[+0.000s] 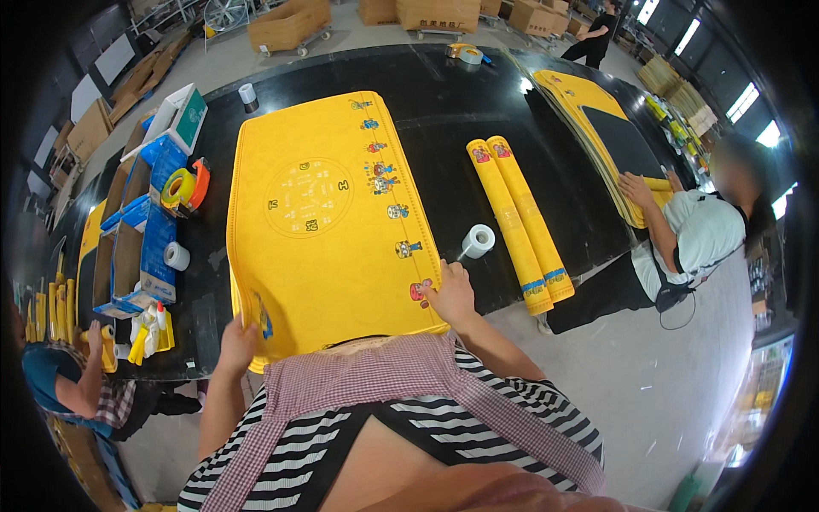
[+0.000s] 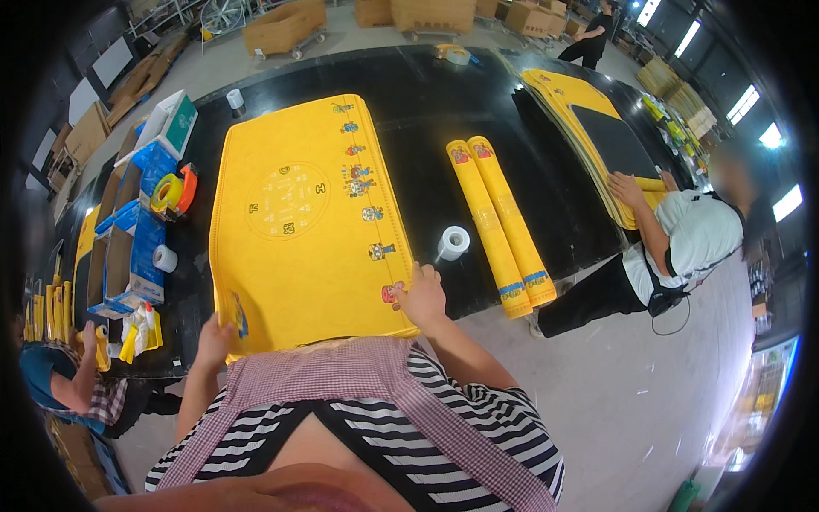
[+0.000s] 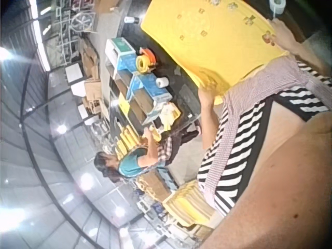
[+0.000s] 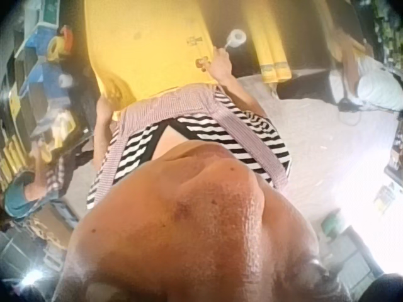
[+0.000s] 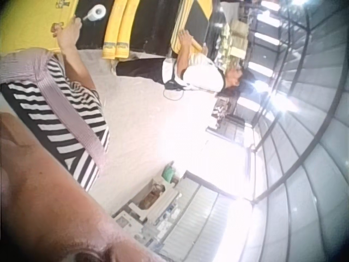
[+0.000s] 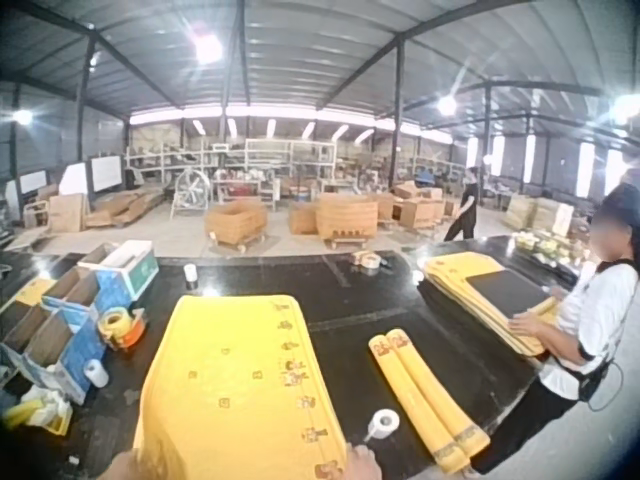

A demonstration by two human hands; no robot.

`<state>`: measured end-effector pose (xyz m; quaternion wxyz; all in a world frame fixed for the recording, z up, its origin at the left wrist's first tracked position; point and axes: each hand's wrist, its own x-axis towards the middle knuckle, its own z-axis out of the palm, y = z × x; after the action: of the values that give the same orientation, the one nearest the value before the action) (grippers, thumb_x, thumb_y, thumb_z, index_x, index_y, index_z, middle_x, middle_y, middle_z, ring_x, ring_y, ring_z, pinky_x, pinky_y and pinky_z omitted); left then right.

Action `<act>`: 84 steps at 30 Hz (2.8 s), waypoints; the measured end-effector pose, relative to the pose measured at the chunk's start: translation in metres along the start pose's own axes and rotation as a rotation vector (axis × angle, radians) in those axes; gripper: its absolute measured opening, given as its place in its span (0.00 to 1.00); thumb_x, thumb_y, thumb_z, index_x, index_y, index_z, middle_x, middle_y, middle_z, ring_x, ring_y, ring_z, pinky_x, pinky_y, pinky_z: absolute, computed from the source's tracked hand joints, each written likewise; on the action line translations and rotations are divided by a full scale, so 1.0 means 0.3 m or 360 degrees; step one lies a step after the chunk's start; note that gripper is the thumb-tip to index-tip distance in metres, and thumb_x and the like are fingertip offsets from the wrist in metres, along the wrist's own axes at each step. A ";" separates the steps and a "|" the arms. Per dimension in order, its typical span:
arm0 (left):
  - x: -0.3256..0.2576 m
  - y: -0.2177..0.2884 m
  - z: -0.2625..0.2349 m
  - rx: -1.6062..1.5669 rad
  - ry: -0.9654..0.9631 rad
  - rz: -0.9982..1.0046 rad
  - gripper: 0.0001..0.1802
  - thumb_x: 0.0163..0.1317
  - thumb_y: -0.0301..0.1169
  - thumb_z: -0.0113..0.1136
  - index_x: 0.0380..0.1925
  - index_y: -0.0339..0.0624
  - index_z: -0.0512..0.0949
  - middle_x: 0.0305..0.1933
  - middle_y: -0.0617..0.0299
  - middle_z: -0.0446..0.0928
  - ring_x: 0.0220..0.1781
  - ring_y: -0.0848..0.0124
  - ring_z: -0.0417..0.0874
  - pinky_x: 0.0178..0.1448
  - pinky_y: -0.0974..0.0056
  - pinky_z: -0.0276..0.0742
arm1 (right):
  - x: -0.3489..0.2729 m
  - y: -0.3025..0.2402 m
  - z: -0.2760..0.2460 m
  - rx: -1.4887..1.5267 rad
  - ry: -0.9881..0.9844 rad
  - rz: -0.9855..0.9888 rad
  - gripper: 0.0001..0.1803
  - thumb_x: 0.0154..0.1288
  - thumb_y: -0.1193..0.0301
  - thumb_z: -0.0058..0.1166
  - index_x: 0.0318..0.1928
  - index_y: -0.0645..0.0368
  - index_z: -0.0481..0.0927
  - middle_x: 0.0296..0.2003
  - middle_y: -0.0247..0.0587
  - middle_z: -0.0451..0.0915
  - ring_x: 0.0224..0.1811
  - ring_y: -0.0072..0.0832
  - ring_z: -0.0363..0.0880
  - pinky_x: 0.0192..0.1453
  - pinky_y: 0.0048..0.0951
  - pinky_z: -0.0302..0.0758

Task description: The person rolls a yellow mat with a black surface on a table, secures it with tape, and stacks it with other rolled mats. They repeat this process for multiple mats, handling them one at a time.

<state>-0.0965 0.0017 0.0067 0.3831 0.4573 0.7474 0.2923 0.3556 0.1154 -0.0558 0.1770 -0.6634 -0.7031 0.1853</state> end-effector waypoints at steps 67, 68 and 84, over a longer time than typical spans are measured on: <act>0.985 0.539 -0.293 -0.0692 0.0250 0.0687 0.54 0.76 0.64 0.49 0.84 0.41 0.40 0.89 0.48 0.38 0.90 0.55 0.41 0.88 0.51 0.43 | 1.097 -0.477 -0.145 0.1059 0.0188 -0.0756 0.48 0.75 0.31 0.45 0.72 0.62 0.73 0.75 0.62 0.69 0.82 0.50 0.59 0.85 0.42 0.53; 0.964 0.391 -0.257 -0.0255 0.0309 0.0601 0.50 0.76 0.55 0.58 0.83 0.38 0.47 0.88 0.46 0.48 0.88 0.56 0.50 0.87 0.54 0.50 | 0.988 -0.425 -0.087 0.0834 0.0054 -0.0686 0.43 0.75 0.38 0.52 0.71 0.64 0.74 0.72 0.61 0.72 0.78 0.51 0.67 0.81 0.43 0.62; 0.236 -0.147 -0.054 0.0591 0.0758 0.0261 0.37 0.58 0.25 0.73 0.70 0.38 0.74 0.63 0.45 0.81 0.66 0.46 0.80 0.71 0.52 0.74 | 0.279 -0.130 0.080 -0.0381 0.0125 -0.0030 0.35 0.60 0.58 0.74 0.62 0.67 0.80 0.63 0.55 0.76 0.70 0.51 0.69 0.75 0.46 0.67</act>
<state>-0.1508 0.0465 -0.0410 0.0822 0.4971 0.8173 0.2796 0.3053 0.1964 -0.0571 0.1255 -0.6799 -0.7189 0.0722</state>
